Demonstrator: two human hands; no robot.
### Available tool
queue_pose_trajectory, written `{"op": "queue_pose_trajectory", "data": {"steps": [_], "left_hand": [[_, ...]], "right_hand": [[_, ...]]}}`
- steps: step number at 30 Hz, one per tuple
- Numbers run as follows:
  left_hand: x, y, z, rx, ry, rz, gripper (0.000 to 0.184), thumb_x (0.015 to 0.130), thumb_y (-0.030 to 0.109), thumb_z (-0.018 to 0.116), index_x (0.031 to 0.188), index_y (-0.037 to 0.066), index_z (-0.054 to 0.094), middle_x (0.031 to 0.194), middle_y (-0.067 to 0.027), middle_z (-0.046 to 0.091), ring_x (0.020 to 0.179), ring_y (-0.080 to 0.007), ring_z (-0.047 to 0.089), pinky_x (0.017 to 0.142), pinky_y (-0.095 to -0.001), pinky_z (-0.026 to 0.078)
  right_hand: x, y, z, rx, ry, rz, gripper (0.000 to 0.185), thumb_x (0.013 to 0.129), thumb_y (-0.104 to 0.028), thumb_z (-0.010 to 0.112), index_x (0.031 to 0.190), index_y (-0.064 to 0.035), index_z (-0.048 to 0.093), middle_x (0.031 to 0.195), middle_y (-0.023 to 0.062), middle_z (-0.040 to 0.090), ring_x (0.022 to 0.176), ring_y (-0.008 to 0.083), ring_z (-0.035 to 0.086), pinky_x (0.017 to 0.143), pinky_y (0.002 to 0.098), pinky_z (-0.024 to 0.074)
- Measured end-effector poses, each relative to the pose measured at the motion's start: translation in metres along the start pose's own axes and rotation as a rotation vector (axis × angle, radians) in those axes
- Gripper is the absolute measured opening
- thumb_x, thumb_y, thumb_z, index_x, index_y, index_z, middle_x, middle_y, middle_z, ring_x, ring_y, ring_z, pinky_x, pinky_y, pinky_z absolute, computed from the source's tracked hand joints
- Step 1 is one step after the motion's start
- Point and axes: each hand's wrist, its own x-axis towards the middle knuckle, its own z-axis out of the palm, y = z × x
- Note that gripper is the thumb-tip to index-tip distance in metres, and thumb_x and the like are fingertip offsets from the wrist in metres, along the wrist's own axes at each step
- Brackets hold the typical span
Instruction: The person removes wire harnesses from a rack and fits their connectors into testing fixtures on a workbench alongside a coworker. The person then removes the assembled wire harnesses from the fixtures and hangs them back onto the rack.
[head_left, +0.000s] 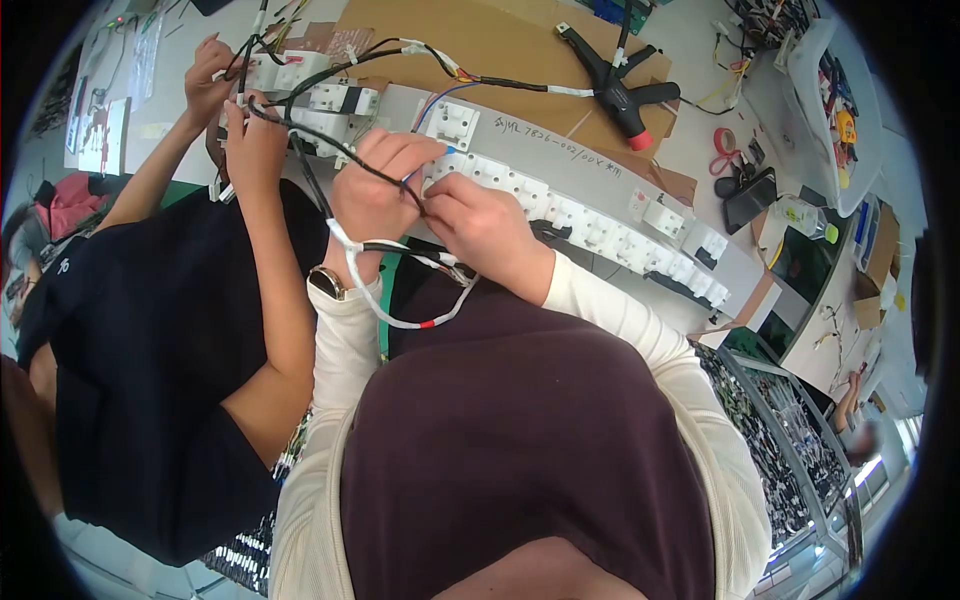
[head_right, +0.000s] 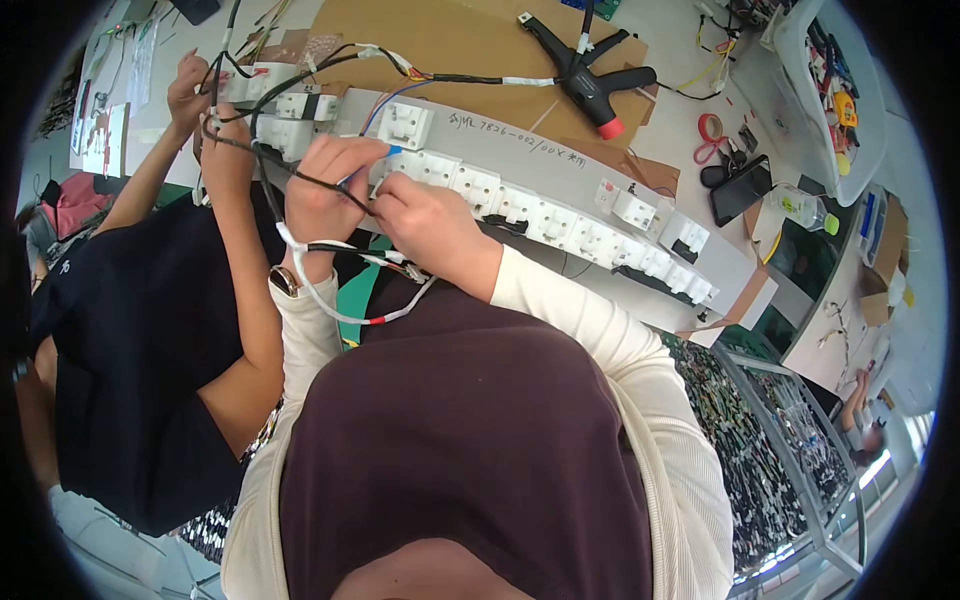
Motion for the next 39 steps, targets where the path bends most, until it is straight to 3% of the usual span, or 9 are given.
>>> {"op": "queue_pose_trajectory", "data": {"steps": [8,12,19,27,39], "left_hand": [[0.01,-0.006,0.013,0.093,-0.058,0.108,0.037,0.067,-0.012,0.067,0.098,0.008,0.073,0.099,-0.0071,0.071,0.086,-0.0292,0.064,0.073,-0.0368,0.053],[0.002,-0.007,0.022,0.139,0.105,0.134,0.041,0.064,-0.008,0.064,0.099,0.008,0.075,0.102,-0.0052,0.071,0.087,-0.029,0.065,0.078,-0.0387,0.055],[-0.016,-0.013,0.023,0.067,0.063,0.158,0.042,0.064,-0.008,0.064,0.101,0.006,0.076,0.102,-0.0074,0.071,0.089,-0.0275,0.066,0.078,-0.0373,0.054],[-0.011,-0.005,0.021,-0.041,0.031,-0.038,0.039,0.071,-0.011,0.064,0.103,0.008,0.076,0.104,-0.0074,0.071,0.093,-0.0261,0.069,0.078,-0.0342,0.057],[-0.015,-0.002,0.016,0.0,-0.012,-0.011,0.037,0.075,-0.011,0.064,0.104,0.008,0.076,0.105,-0.0078,0.072,0.092,-0.026,0.07,0.076,-0.0332,0.057]], "right_hand": [[0.002,-0.001,-0.003,0.101,0.084,0.122,0.013,0.071,-0.009,0.077,0.081,-0.0073,0.068,0.083,0.0032,0.066,0.068,0.0238,0.066,0.057,0.035,0.054],[0.005,0.003,-0.001,0.039,0.148,0.039,0.016,0.068,-0.009,0.078,0.08,-0.0079,0.067,0.083,0.0024,0.065,0.073,0.0223,0.066,0.058,0.0337,0.0536],[-0.003,0.009,0.002,-0.066,0.141,-0.089,0.02,0.065,-0.008,0.078,0.082,-0.0084,0.067,0.084,-0.0002,0.066,0.079,0.0178,0.064,0.057,0.0295,0.0525],[-0.004,0.013,0.001,-0.044,0.142,-0.115,0.023,0.064,-0.007,0.078,0.084,-0.0082,0.067,0.085,-0.0001,0.066,0.077,0.0184,0.064,0.057,0.0298,0.0523],[0.006,0.006,-0.001,0.016,0.171,0.008,0.022,0.062,-0.005,0.078,0.08,-0.0089,0.065,0.079,0.0006,0.062,0.083,0.0214,0.063,0.058,0.0325,0.0526]]}}
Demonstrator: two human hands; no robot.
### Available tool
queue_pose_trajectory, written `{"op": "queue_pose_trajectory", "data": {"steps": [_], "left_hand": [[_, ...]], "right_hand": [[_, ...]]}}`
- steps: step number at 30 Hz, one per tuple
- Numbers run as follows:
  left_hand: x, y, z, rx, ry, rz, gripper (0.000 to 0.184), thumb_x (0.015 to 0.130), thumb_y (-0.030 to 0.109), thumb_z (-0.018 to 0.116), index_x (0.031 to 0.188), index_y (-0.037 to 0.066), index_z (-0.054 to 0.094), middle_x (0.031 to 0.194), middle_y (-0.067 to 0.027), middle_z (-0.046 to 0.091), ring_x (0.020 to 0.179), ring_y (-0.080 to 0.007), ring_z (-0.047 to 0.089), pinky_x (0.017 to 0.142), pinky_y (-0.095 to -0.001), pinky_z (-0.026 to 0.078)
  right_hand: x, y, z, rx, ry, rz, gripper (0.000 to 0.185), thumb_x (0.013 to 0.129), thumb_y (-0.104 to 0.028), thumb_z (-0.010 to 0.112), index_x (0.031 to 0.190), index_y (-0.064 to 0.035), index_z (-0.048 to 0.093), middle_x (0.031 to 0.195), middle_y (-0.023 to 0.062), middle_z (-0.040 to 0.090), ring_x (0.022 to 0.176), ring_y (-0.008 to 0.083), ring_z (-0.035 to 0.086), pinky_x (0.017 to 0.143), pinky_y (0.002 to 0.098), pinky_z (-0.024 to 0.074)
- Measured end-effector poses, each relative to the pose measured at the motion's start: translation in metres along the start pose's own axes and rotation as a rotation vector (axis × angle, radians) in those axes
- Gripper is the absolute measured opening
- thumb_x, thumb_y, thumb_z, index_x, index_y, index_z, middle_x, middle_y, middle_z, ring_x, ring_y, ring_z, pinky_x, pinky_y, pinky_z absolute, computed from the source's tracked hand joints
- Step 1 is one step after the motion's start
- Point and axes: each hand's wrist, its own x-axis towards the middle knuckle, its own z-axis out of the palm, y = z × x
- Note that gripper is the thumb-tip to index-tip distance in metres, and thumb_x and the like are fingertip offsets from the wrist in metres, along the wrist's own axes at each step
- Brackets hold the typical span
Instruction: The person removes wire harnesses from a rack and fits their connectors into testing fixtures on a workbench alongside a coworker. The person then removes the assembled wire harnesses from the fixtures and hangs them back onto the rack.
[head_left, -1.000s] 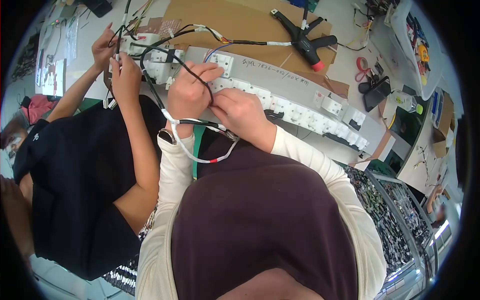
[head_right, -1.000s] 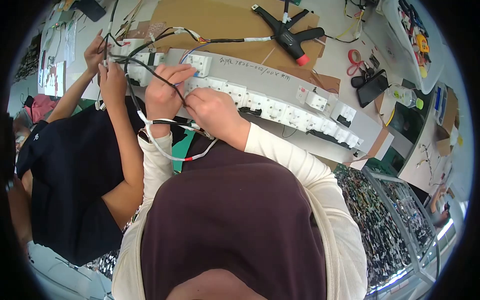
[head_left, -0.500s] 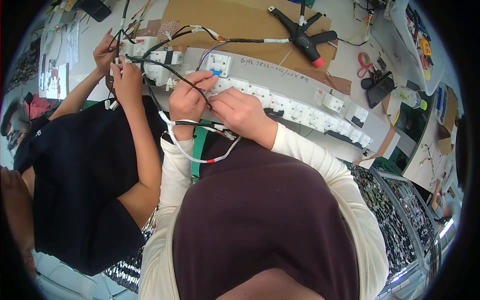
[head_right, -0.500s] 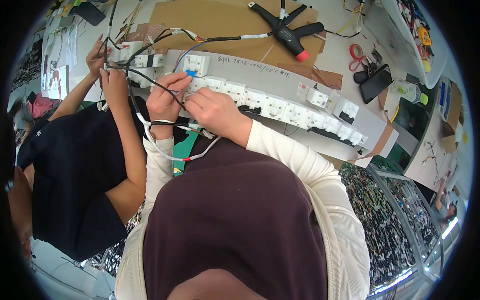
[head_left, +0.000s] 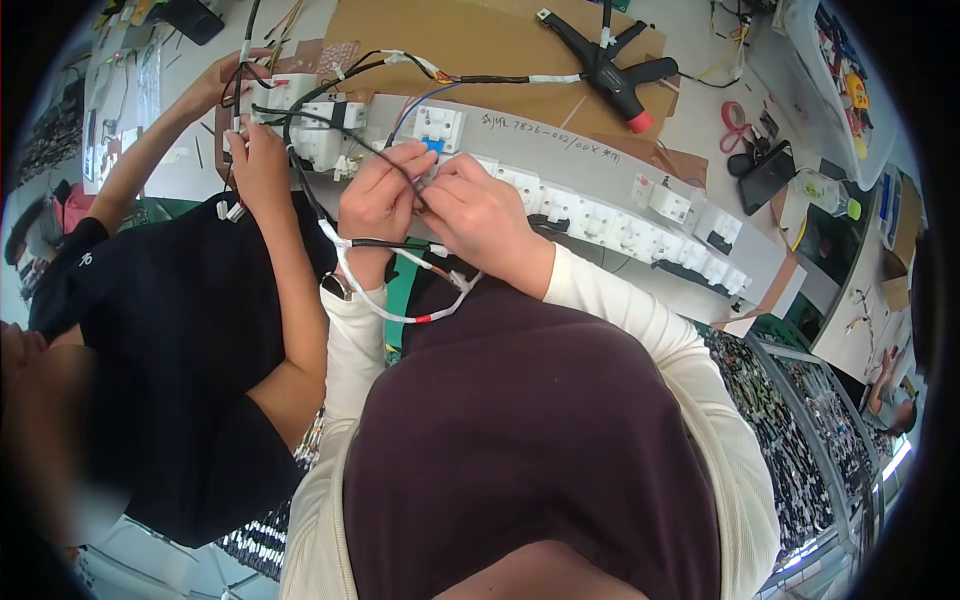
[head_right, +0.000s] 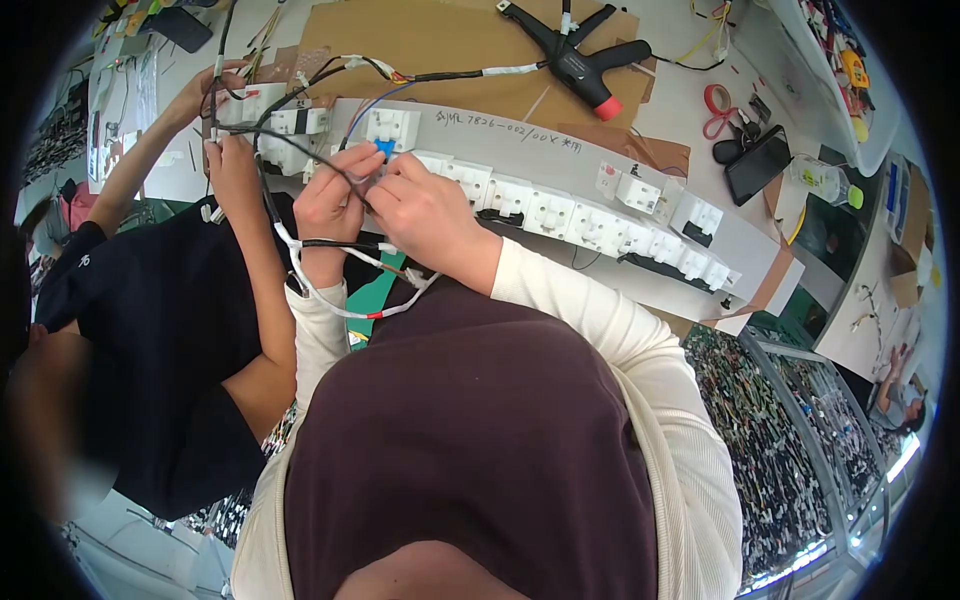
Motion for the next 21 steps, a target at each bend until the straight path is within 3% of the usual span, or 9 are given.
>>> {"op": "queue_pose_trajectory", "data": {"steps": [5,8,10,14,18,20,21], "left_hand": [[0.017,-0.006,-0.009,-0.018,-0.117,-0.051,0.029,0.074,-0.01,0.065,0.096,0.006,0.076,0.1,-0.0074,0.073,0.089,-0.0269,0.069,0.075,-0.0329,0.057],[0.025,-0.011,-0.012,-0.022,-0.14,-0.028,0.025,0.073,-0.008,0.066,0.092,0.005,0.075,0.097,-0.0075,0.073,0.085,-0.0263,0.069,0.072,-0.0339,0.056],[0.029,-0.013,-0.016,-0.082,-0.233,-0.177,0.022,0.073,-0.008,0.066,0.09,0.004,0.075,0.095,-0.0076,0.073,0.083,-0.0263,0.069,0.069,-0.035,0.056],[0.042,-0.008,-0.02,-0.119,-0.318,-0.235,0.015,0.075,-0.007,0.065,0.083,0.002,0.073,0.094,-0.0087,0.073,0.08,-0.0288,0.068,0.068,-0.037,0.055],[0.056,-0.012,-0.021,-0.059,-0.435,-0.119,0.021,0.077,-0.006,0.066,0.095,0.002,0.072,0.095,-0.0118,0.07,0.079,-0.0278,0.068,0.063,-0.0338,0.053],[0.064,-0.003,-0.02,0.029,-0.471,-0.191,0.014,0.076,-0.003,0.066,0.088,0.002,0.07,0.096,-0.0116,0.068,0.092,-0.0338,0.064,0.081,-0.0406,0.052],[0.064,-0.003,-0.017,0.021,-0.383,-0.202,0.014,0.076,0.002,0.07,0.09,0.002,0.066,0.095,-0.0127,0.063,0.095,-0.0344,0.061,0.083,-0.0416,0.05]], "right_hand": [[0.003,0.002,0.0,0.014,0.019,0.081,0.024,0.064,-0.005,0.078,0.084,-0.0084,0.064,0.081,0.0022,0.061,0.088,0.0227,0.062,0.06,0.0335,0.0532],[0.011,-0.005,-0.003,-0.032,0.02,0.07,0.026,0.066,-0.006,0.079,0.087,-0.0071,0.064,0.091,0.0048,0.061,0.094,0.0243,0.059,0.059,0.0332,0.0527],[0.013,-0.011,-0.005,-0.088,-0.038,0.176,0.028,0.066,-0.007,0.08,0.089,-0.0061,0.063,0.1,0.0071,0.059,0.096,0.0276,0.057,0.066,0.0353,0.0527],[0.016,0.0,-0.008,-0.094,0.027,0.088,0.032,0.064,-0.008,0.082,0.089,-0.0067,0.062,0.103,0.008,0.057,0.095,0.0303,0.055,0.074,0.0389,0.0498],[0.011,0.008,-0.01,-0.021,0.033,0.117,0.04,0.061,-0.01,0.085,0.091,-0.0086,0.058,0.102,0.0087,0.056,0.096,0.0319,0.053,0.08,0.0413,0.0449],[0.014,0.008,-0.01,0.0,0.039,0.15,0.044,0.061,-0.01,0.086,0.093,-0.009,0.056,0.103,0.0092,0.055,0.097,0.032,0.053,0.08,0.0414,0.0439],[0.017,0.007,-0.012,-0.019,0.007,0.196,0.046,0.061,-0.011,0.086,0.095,-0.0086,0.055,0.102,0.01,0.054,0.097,0.0324,0.052,0.082,0.0418,0.0432]]}}
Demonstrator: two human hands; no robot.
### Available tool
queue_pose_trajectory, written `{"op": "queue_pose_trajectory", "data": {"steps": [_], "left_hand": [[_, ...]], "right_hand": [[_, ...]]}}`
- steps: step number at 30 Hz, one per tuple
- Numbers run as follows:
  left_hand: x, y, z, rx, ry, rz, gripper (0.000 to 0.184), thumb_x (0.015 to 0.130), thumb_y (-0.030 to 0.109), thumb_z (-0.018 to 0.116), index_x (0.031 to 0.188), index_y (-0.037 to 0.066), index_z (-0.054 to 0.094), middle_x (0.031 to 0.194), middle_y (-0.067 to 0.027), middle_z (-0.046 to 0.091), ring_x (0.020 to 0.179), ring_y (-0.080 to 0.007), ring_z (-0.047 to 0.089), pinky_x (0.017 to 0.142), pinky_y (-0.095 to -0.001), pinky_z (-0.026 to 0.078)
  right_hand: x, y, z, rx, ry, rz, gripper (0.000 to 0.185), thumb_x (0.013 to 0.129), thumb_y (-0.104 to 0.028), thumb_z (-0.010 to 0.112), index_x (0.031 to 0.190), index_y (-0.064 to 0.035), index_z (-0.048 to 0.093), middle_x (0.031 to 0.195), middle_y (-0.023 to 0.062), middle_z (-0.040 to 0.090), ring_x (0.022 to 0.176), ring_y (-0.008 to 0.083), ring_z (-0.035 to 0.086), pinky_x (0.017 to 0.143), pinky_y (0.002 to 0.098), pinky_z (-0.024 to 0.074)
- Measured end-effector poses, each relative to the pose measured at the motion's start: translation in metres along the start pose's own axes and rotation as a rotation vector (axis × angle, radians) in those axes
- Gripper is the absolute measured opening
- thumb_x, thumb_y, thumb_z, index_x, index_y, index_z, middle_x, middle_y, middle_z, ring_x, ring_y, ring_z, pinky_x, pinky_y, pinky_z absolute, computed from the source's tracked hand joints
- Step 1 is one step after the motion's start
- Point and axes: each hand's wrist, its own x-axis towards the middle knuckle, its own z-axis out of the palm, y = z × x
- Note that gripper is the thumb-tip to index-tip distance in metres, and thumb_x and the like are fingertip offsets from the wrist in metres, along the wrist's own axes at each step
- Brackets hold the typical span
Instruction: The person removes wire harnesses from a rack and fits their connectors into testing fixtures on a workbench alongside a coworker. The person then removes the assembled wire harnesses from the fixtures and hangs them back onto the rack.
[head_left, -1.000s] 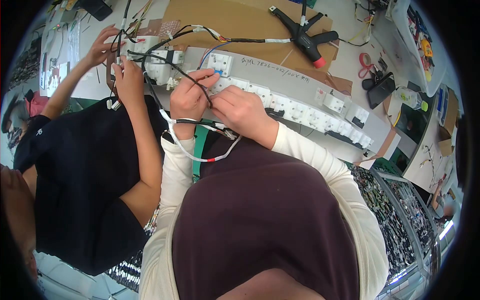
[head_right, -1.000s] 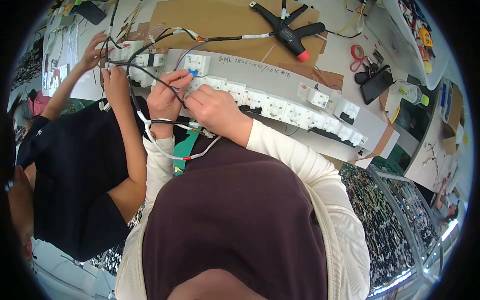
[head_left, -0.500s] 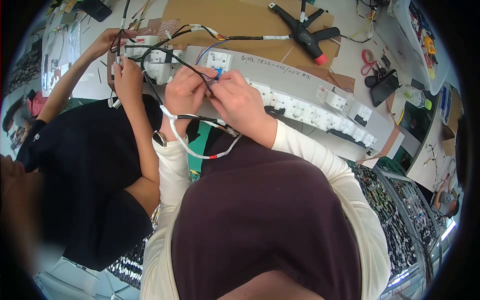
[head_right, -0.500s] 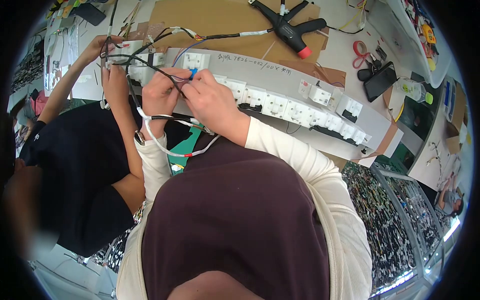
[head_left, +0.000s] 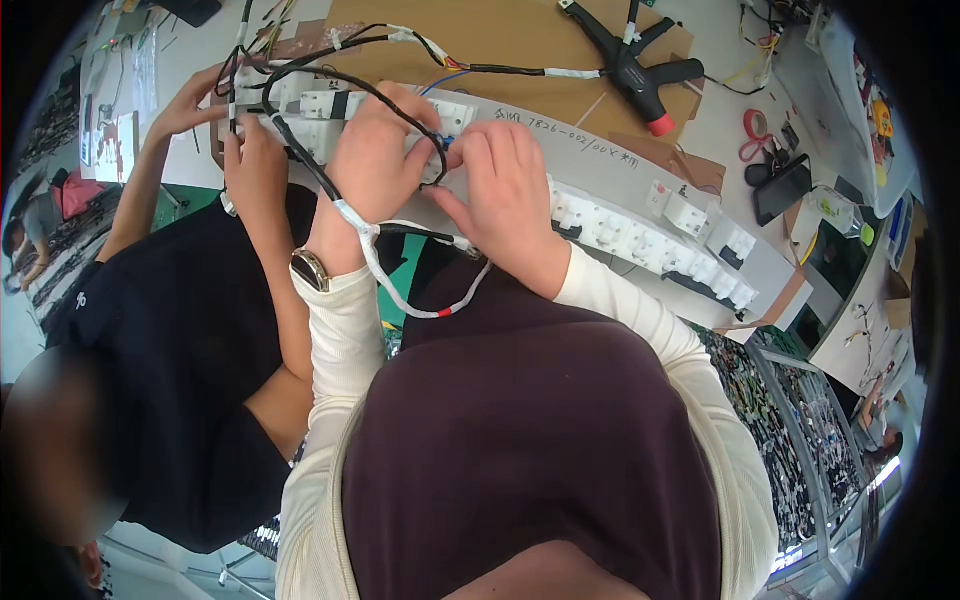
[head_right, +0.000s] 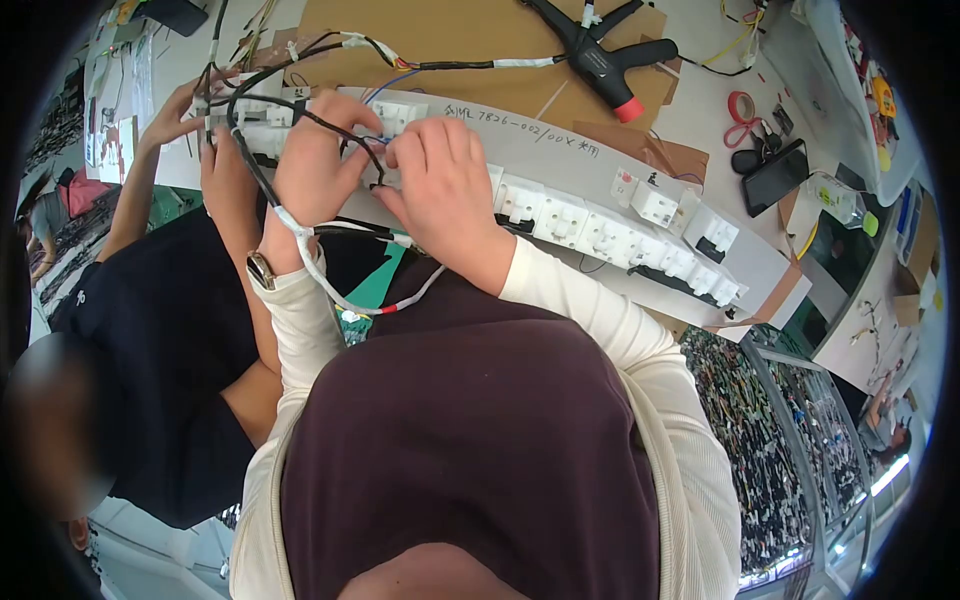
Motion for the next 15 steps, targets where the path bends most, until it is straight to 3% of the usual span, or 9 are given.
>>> {"op": "queue_pose_trajectory", "data": {"steps": [3,7,10,12,13,14,15], "left_hand": [[-0.002,0.0,0.002,0.07,0.049,-0.16,0.022,0.073,0.009,0.077,0.089,0.005,0.062,0.097,-0.0123,0.061,0.095,-0.035,0.059,0.082,-0.0423,0.049],[-0.008,-0.015,0.01,0.188,0.099,-0.178,0.032,0.069,0.016,0.084,0.087,0.007,0.06,0.094,-0.0112,0.06,0.092,-0.0345,0.056,0.08,-0.0424,0.047],[-0.022,-0.013,0.02,0.332,0.421,-0.035,0.032,0.07,0.02,0.085,0.084,0.007,0.059,0.088,-0.01,0.057,0.085,-0.0317,0.054,0.075,-0.0421,0.044],[-0.06,-0.003,0.043,0.2,0.567,-0.055,0.028,0.076,0.015,0.083,0.085,0.005,0.059,0.084,-0.0102,0.058,0.079,-0.0309,0.055,0.074,-0.0396,0.044],[-0.079,0.004,0.051,0.132,0.612,-0.06,0.023,0.079,0.009,0.08,0.086,0.005,0.059,0.08,-0.0086,0.056,0.072,-0.0257,0.054,0.067,-0.0358,0.044],[-0.1,0.014,0.062,-0.031,0.595,-0.206,0.018,0.082,0.007,0.078,0.089,0.004,0.061,0.08,-0.0077,0.059,0.07,-0.0191,0.057,0.064,-0.0313,0.045],[-0.12,0.02,0.072,-0.306,0.509,-0.369,0.014,0.087,0.007,0.074,0.095,0.002,0.063,0.081,-0.0059,0.062,0.074,-0.0139,0.059,0.066,-0.0281,0.047]], "right_hand": [[0.006,-0.002,0.0,-0.033,-0.055,0.081,0.051,0.062,-0.011,0.087,0.099,-0.008,0.053,0.102,0.0111,0.052,0.098,0.0332,0.052,0.084,0.0425,0.0421],[0.005,-0.005,0.001,-0.048,-0.081,0.112,0.048,0.065,-0.011,0.086,0.1,-0.0068,0.053,0.106,0.0125,0.053,0.101,0.035,0.052,0.085,0.0428,0.0431],[-0.005,0.004,-0.009,0.118,0.056,-0.09,0.041,0.071,-0.01,0.083,0.101,-0.0055,0.056,0.107,0.0138,0.057,0.1,0.0369,0.055,0.085,0.0434,0.0459],[-0.021,0.002,-0.033,0.179,0.028,-0.157,0.038,0.073,-0.009,0.081,0.102,-0.0044,0.057,0.106,0.0145,0.058,0.097,0.0373,0.056,0.084,0.0428,0.0477],[-0.033,-0.006,-0.041,0.247,-0.009,-0.205,0.035,0.075,-0.008,0.08,0.103,-0.0032,0.058,0.104,0.0152,0.06,0.093,0.0376,0.057,0.083,0.0422,0.0494],[-0.045,-0.015,-0.044,0.282,-0.088,-0.117,0.024,0.082,-0.011,0.075,0.101,-0.0038,0.061,0.096,0.0141,0.064,0.089,0.0341,0.062,0.075,0.0393,0.052],[-0.058,-0.01,-0.039,0.267,-0.085,-0.123,0.024,0.082,-0.011,0.075,0.101,-0.0038,0.061,0.096,0.0141,0.064,0.089,0.0341,0.062,0.075,0.0393,0.052]]}}
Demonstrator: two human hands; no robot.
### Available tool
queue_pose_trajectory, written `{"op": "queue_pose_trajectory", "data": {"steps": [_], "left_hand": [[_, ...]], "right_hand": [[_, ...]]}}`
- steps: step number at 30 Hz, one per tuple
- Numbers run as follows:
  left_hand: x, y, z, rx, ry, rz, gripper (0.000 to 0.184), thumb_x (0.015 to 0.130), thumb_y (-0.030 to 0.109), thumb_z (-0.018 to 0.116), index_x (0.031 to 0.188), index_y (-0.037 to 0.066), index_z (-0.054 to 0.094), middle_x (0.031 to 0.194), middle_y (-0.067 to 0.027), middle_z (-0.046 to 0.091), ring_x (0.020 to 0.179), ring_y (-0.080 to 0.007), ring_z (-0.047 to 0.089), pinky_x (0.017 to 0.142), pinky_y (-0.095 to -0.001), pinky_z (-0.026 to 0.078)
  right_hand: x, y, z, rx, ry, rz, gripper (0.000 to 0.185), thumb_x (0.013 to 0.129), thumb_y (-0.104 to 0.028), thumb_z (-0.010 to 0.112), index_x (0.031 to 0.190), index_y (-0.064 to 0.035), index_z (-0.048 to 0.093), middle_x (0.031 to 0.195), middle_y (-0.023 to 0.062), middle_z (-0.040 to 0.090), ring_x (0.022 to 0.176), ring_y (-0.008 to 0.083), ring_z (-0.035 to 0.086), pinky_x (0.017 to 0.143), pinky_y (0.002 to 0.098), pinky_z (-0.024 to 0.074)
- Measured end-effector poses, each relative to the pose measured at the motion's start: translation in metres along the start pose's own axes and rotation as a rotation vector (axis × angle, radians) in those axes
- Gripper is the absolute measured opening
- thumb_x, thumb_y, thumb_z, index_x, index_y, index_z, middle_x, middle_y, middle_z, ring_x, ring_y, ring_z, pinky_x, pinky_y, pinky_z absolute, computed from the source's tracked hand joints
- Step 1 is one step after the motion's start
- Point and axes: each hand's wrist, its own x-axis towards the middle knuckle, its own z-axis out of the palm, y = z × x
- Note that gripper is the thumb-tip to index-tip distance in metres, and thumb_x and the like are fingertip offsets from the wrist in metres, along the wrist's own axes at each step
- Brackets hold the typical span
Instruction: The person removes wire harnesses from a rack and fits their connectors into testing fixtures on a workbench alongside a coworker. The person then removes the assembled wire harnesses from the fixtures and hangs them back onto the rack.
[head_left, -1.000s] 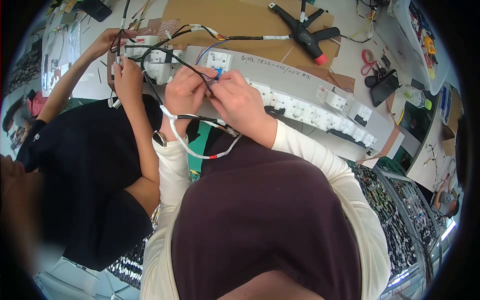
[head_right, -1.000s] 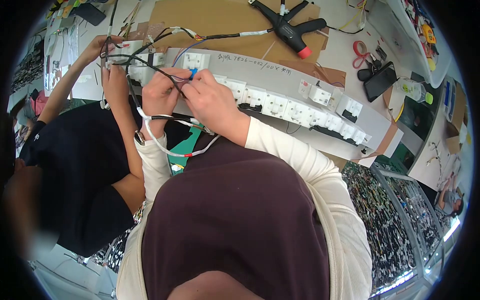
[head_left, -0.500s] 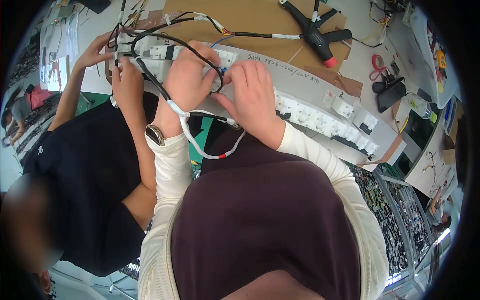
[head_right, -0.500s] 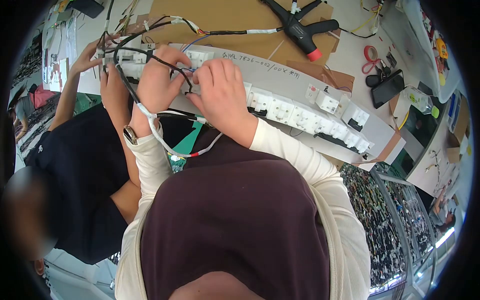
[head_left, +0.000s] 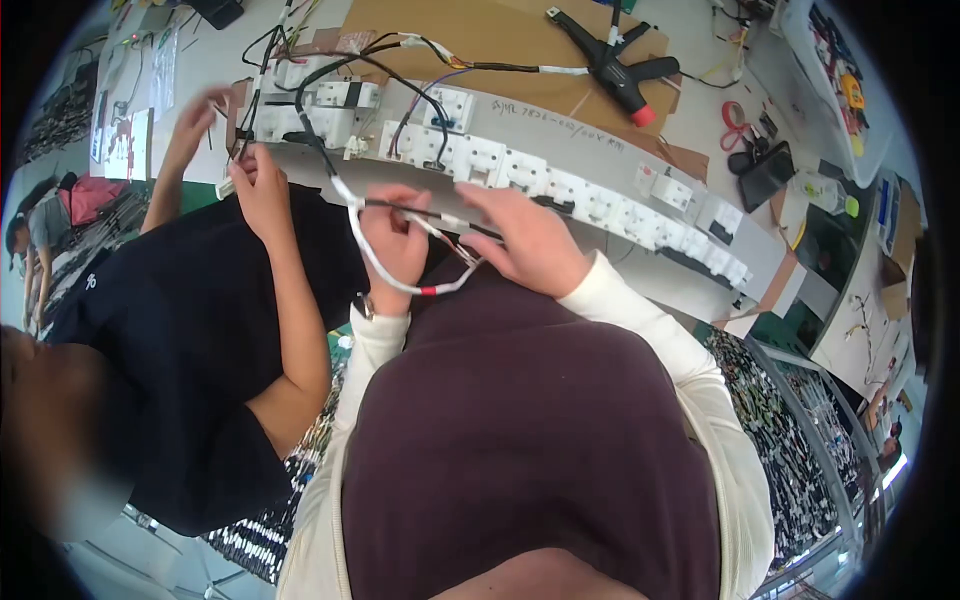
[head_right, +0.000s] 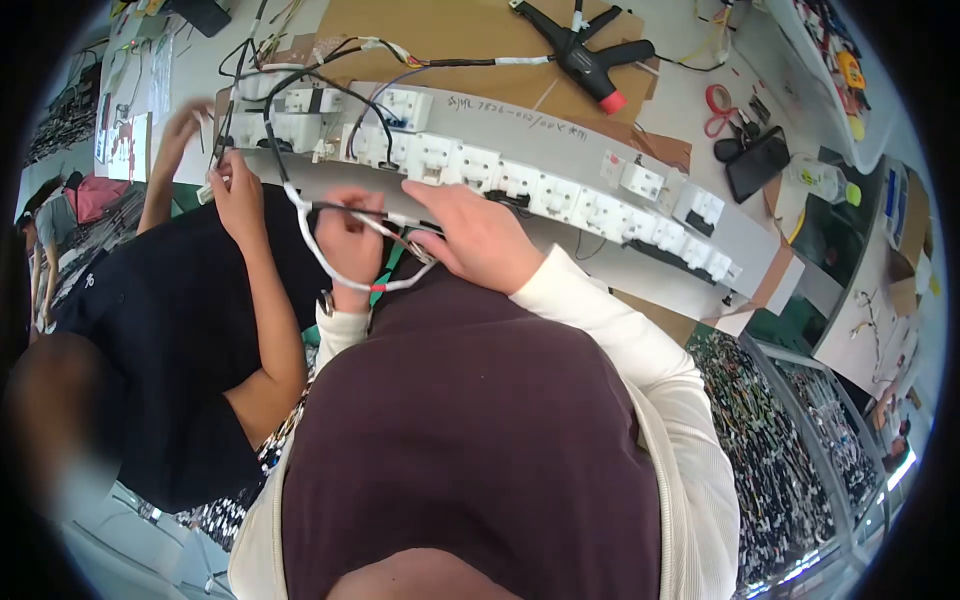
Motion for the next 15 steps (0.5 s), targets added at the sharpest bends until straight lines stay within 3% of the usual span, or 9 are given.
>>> {"op": "queue_pose_trajectory", "data": {"steps": [2,4,5,6,7,9,12,14,15], "left_hand": [[-0.025,-0.022,-0.003,-0.161,-0.324,-0.093,0.018,0.089,0.001,0.066,0.106,-0.001,0.061,0.094,-0.0084,0.065,0.08,-0.0111,0.062,0.063,-0.0257,0.05],[-0.045,-0.023,-0.003,-0.39,-0.547,-0.245,0.029,0.091,-0.001,0.061,0.12,-0.001,0.058,0.105,-0.0099,0.067,0.09,-0.0136,0.066,0.075,-0.0257,0.054],[-0.05,-0.019,0.0,-0.628,-0.625,-0.31,0.037,0.093,-0.003,0.055,0.129,-0.002,0.053,0.109,-0.0117,0.067,0.101,-0.0171,0.065,0.089,-0.0293,0.052],[-0.054,-0.015,0.0,-0.634,-0.619,-0.299,0.037,0.093,-0.003,0.055,0.129,-0.002,0.053,0.109,-0.0117,0.067,0.101,-0.0171,0.065,0.089,-0.0293,0.052],[-0.056,-0.011,-0.002,-0.77,-0.618,-0.223,0.037,0.094,-0.003,0.052,0.131,-0.002,0.051,0.112,-0.0125,0.066,0.105,-0.018,0.064,0.095,-0.0309,0.049],[-0.057,0.0,-0.007,-0.921,-0.638,-0.193,0.04,0.096,-0.001,0.047,0.136,-0.005,0.045,0.116,-0.0145,0.065,0.114,-0.0201,0.061,0.103,-0.0336,0.044],[-0.055,0.014,-0.013,-0.868,-0.786,-0.182,0.036,0.093,0.0,0.05,0.128,-0.001,0.056,0.119,-0.0128,0.064,0.114,-0.022,0.061,0.104,-0.0344,0.043],[-0.057,0.03,-0.012,-0.552,-0.917,0.196,0.029,0.09,0.002,0.057,0.118,0.003,0.065,0.118,-0.0111,0.064,0.116,-0.0245,0.059,0.106,-0.0368,0.042],[-0.064,0.032,-0.009,-0.528,-0.995,0.261,0.023,0.087,0.006,0.064,0.11,0.005,0.068,0.116,-0.0112,0.063,0.117,-0.0275,0.058,0.106,-0.0388,0.042]], "right_hand": [[-0.018,0.015,0.01,-0.343,-0.511,0.131,0.016,0.089,-0.017,0.07,0.098,-0.006,0.063,0.094,0.0128,0.067,0.086,0.0303,0.066,0.068,0.0362,0.0526],[-0.021,0.014,0.011,-0.361,-0.473,0.134,0.014,0.093,-0.02,0.065,0.092,-0.0056,0.064,0.083,0.012,0.068,0.077,0.0306,0.068,0.062,0.0365,0.0519],[-0.019,0.01,0.008,-0.164,-0.378,0.197,0.015,0.094,-0.018,0.064,0.091,-0.004,0.064,0.08,0.0129,0.067,0.071,0.0322,0.066,0.061,0.0364,0.0512],[-0.017,0.005,0.005,0.034,-0.283,0.258,0.015,0.094,-0.017,0.064,0.091,-0.0024,0.064,0.076,0.0137,0.066,0.066,0.0337,0.065,0.06,0.0363,0.0506],[-0.013,-0.001,-0.003,0.039,-0.265,0.283,0.016,0.096,-0.016,0.062,0.093,-0.0007,0.065,0.07,0.0138,0.064,0.059,0.0275,0.063,0.059,0.0352,0.0492],[-0.012,-0.01,-0.017,0.303,-0.286,0.464,0.019,0.098,-0.016,0.06,0.098,0.0005,0.068,0.081,0.0075,0.069,0.064,0.0122,0.06,0.058,0.0285,0.048],[-0.006,-0.029,-0.033,0.623,-0.237,0.615,0.023,0.096,-0.014,0.058,0.104,0.0045,0.069,0.093,0.0037,0.07,0.07,0.0058,0.058,0.057,0.021,0.0458],[-0.004,-0.028,-0.044,0.839,-0.312,0.653,0.028,0.091,-0.01,0.057,0.109,0.0068,0.069,0.091,0.0049,0.069,0.068,0.0044,0.056,0.055,0.019,0.0434],[0.0,-0.026,-0.053,0.875,-0.432,0.672,0.035,0.085,-0.011,0.057,0.112,0.0077,0.069,0.091,0.0044,0.069,0.064,0.0049,0.055,0.053,0.0189,0.0419]]}}
